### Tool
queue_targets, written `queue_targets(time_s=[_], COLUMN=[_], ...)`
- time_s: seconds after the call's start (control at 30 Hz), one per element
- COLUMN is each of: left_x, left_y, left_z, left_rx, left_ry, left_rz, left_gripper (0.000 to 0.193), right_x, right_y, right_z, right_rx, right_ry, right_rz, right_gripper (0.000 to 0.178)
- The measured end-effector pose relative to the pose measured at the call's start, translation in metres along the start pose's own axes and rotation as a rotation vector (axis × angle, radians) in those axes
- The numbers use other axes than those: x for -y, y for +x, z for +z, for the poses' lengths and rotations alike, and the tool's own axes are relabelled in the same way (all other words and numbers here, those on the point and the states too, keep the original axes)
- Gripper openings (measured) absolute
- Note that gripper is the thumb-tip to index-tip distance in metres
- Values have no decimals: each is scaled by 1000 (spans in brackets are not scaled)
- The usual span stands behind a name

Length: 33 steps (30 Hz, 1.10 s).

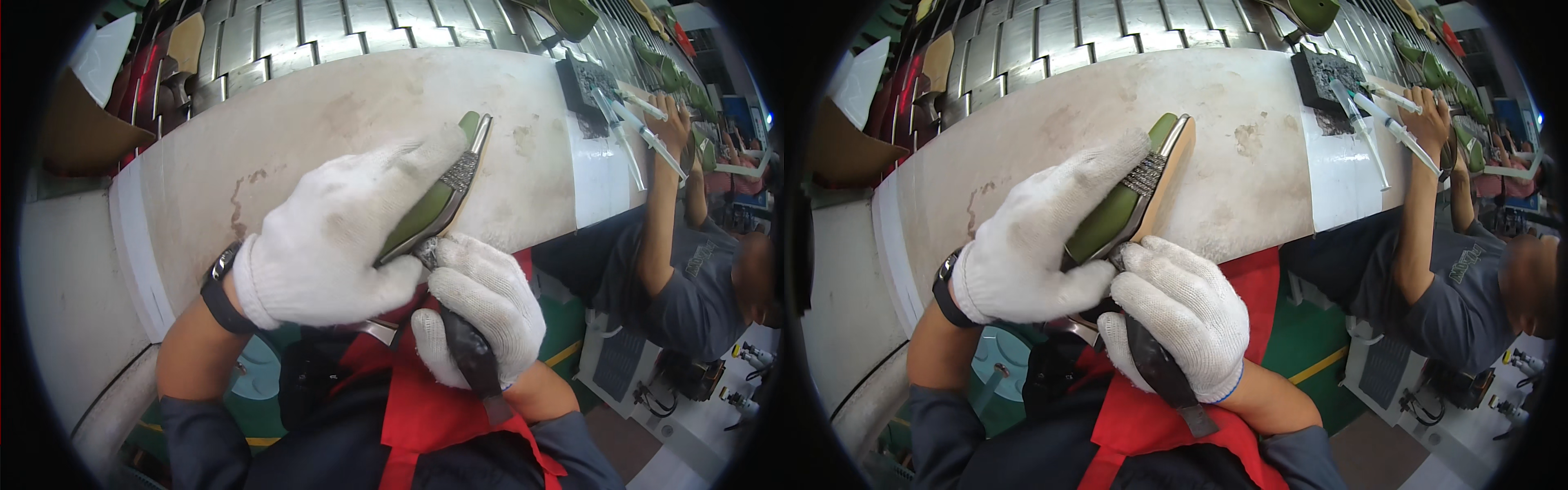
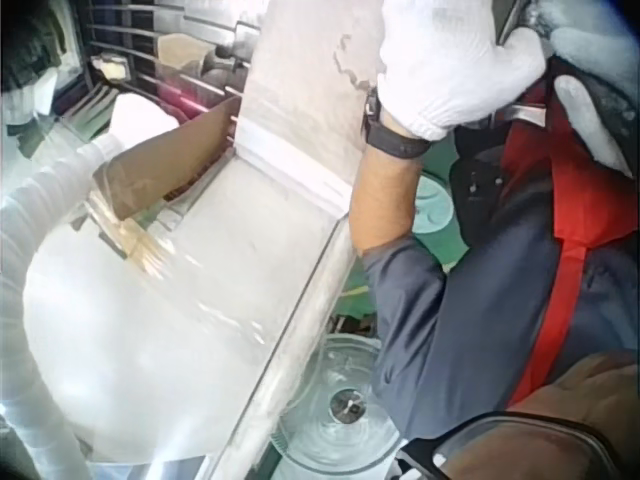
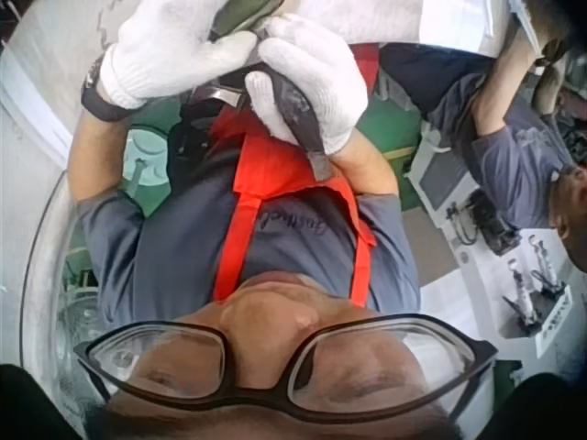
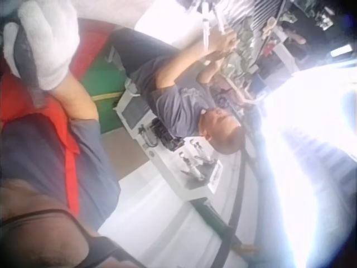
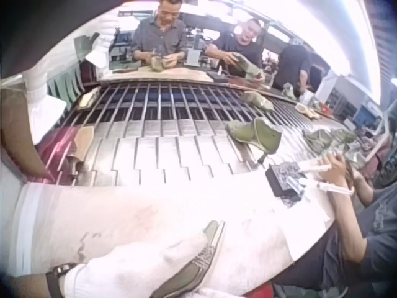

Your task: The person assembles high-heeled shoes on an assembly line by taking shoe lasts and outsoles from a conveyor, pressing the outsoles onto the shoes by hand, and tapping the edges and heels with a hammer.

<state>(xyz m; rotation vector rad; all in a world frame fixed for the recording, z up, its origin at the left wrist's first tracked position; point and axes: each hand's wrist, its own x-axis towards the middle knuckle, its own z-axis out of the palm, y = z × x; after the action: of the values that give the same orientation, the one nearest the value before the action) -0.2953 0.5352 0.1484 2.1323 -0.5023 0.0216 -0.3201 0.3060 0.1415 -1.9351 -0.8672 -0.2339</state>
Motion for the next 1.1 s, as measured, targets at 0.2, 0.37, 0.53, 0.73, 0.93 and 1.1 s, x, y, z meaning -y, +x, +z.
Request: queue_targets(time_s=[0.2, 0.37, 0.53, 0.73, 0.93, 1.1], left_x=[8, 5, 5, 13, 19, 19], left_y=[-23, -23, -25, -27, -30, -32], left_z=[-4, -4, -9, -7, -6, -3], left_rx=[-60, -50, -40, -47, -119, -175], left_ry=[4, -53, -103, -102, -54, -26], left_rz=[-36, -72, -152, -84, -34, 11], left_gripper=[55, 53, 50, 45, 45, 45], right_x=[24, 29, 15, 9, 25, 24], right_y=[-1, -10, 22, 35, 24, 4], right_z=[10, 13, -31, -31, -3, 13], right_rx=[21, 4, 99, 156, 208, 142], right_ry=[143, 375, 108, -134, -157, 150], right_rz=[140, 214, -43, -61, -53, 105], right_gripper=[41, 40, 40, 41, 42, 39])
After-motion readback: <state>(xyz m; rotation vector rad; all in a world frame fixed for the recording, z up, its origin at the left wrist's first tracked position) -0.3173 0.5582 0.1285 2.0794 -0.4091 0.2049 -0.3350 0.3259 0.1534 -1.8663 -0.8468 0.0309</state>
